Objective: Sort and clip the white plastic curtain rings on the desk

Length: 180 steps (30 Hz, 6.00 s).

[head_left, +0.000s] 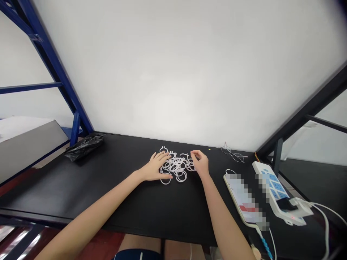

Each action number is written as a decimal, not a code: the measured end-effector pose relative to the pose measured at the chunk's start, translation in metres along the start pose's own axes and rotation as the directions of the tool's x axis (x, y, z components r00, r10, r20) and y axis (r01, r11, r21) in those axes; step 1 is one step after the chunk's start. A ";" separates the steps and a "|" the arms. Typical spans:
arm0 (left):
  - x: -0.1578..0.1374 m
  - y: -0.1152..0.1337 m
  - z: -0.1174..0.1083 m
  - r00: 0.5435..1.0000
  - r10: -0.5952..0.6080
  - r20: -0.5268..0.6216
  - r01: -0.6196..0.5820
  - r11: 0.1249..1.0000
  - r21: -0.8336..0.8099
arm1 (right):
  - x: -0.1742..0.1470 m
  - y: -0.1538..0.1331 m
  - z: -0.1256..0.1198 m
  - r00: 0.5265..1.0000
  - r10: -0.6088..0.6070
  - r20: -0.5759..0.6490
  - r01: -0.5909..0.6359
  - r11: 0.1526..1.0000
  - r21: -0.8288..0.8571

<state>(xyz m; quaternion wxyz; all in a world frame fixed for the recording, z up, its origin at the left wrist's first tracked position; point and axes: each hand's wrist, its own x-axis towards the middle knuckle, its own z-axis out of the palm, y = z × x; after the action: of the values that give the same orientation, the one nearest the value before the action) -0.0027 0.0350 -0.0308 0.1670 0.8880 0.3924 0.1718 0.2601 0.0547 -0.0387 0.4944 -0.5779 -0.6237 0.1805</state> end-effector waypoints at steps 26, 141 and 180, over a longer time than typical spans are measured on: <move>-0.011 -0.021 -0.017 0.925 0.013 -0.381 0.022 0.996 0.087 | -0.025 -0.050 0.038 0.759 -0.358 -0.544 0.401 0.915 -0.044; -0.022 0.040 -0.007 0.692 -0.005 -0.722 -0.410 0.821 -0.397 | -0.082 -0.095 0.046 0.766 -0.634 0.107 0.628 0.773 0.085; -0.028 0.066 -0.010 0.673 0.065 -0.737 -0.471 0.806 -0.359 | -0.100 -0.088 0.055 0.672 -0.737 -0.064 0.736 0.657 0.162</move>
<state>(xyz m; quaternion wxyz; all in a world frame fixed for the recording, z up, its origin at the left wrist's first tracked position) 0.0174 -0.0269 0.0011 0.2133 0.7262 0.2225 0.6145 0.1514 -0.0398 -0.0343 0.5713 -0.2299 -0.7876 0.0206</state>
